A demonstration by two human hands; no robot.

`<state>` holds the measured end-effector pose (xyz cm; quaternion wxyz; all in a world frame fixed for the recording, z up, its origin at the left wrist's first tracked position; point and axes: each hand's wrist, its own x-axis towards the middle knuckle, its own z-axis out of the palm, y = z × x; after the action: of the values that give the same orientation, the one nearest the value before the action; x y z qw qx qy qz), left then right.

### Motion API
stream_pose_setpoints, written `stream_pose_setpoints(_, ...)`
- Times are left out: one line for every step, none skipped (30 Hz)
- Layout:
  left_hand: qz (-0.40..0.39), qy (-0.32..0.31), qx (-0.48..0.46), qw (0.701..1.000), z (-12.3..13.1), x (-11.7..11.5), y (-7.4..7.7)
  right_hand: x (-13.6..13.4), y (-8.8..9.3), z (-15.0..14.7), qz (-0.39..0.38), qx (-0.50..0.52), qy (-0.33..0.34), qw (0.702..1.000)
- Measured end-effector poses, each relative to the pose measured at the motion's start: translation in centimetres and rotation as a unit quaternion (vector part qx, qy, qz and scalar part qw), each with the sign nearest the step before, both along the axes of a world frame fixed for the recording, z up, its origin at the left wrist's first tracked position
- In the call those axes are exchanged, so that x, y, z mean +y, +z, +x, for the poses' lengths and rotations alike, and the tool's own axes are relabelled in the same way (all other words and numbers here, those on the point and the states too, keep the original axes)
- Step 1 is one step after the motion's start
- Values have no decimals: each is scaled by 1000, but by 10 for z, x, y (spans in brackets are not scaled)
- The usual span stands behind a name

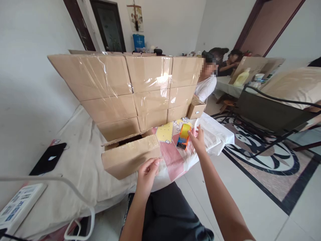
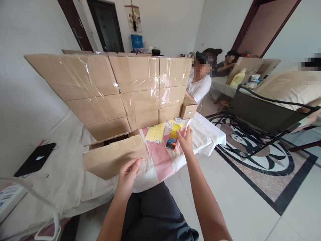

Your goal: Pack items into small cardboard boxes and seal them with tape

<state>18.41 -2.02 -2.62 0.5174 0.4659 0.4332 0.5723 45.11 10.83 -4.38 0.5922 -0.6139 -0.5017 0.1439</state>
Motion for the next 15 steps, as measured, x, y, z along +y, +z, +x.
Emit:
stream_pose_setpoints(0,4,-2,1000,-1,0,-1,-6,12,-2,4,-40,10,999)
stream_pose_setpoints(0,9,-1,1000,-2,1,-2,-12,26,-6,20,-72,33,997)
stream_pose_setpoints(1,14,2,1000,-2,1,-3,-17,42,-12,46,-100,68,992)
stream_pose_setpoints(3,20,8,1000,-3,0,-3,-20,59,-20,74,-128,102,984)
stream_pose_setpoints(6,27,14,1000,-3,-1,-3,-21,76,-29,95,-151,119,977)
stream_pose_setpoints(9,36,20,999,-4,-2,-3,-21,93,-38,109,-165,124,972)
stream_pose_setpoints(12,48,24,998,-4,-5,-1,-20,109,-47,123,-171,129,969)
stream_pose_setpoints(15,64,29,997,-5,-7,1,-20,122,-57,133,-171,133,967)
stream_pose_setpoints(18,83,33,996,-6,-10,3,-21,133,-65,132,-170,150,965)
stream_pose_setpoints(20,106,38,993,-8,-13,5,-24,141,-74,119,-169,187,961)
stream_pose_setpoints(20,132,45,990,-10,-16,7,-31,147,-82,100,-167,243,951)
stream_pose_setpoints(16,160,53,986,-13,-18,9,-40,150,-91,75,-165,314,932)
stream_pose_setpoints(9,188,60,980,-17,-20,9,-52,151,-99,47,-166,391,904)
stream_pose_setpoints(-1,214,66,975,-21,-22,8,-65,150,-107,22,-167,452,876)
stream_pose_setpoints(-10,234,72,969,-26,-22,5,-78,148,-115,0,-171,494,853)
